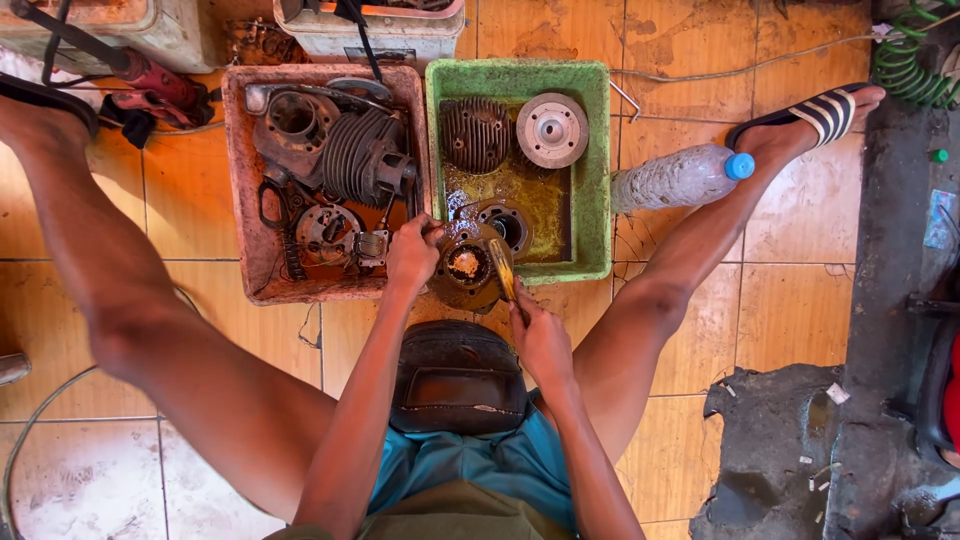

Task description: Cleaning motorcycle engine components using a brush and solvent in a tray

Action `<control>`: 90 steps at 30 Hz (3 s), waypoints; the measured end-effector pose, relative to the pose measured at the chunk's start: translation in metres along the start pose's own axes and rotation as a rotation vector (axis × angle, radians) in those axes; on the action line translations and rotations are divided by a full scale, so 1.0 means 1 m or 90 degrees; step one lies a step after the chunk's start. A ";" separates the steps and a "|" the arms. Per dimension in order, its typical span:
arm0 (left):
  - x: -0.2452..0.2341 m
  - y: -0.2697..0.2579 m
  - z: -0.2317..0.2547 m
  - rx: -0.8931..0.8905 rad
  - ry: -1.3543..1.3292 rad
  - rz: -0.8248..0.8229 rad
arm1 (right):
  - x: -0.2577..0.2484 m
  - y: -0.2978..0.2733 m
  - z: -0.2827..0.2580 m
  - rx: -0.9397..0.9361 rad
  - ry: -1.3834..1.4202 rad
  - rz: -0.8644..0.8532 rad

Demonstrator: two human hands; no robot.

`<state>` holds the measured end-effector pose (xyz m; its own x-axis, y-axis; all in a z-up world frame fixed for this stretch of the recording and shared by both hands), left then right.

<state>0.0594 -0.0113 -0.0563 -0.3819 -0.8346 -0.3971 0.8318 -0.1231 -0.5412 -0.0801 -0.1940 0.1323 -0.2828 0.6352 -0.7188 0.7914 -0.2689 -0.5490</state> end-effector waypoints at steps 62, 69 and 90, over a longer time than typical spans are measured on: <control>0.017 0.061 0.009 -0.059 0.169 -0.164 | 0.024 -0.001 -0.020 0.081 -0.077 0.031; 0.009 0.042 0.024 -0.033 0.152 -0.147 | 0.002 0.044 -0.037 0.026 -0.106 0.036; 0.007 0.030 0.027 -0.015 0.153 -0.119 | 0.022 0.007 -0.012 0.062 -0.051 0.024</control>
<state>0.0928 -0.0354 -0.0557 -0.6138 -0.6475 -0.4516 0.7299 -0.2474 -0.6372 -0.0742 -0.1730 0.1173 -0.2992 0.5638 -0.7698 0.7474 -0.3631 -0.5564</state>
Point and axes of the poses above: each hand's wrist, its own y-axis towards the middle knuckle, its own x-axis out of the palm, z = x × y, the point moved 7 cm from there along y, towards the middle knuckle, and after that the axes turned 10 degrees about -y, right-handed, at the moved point
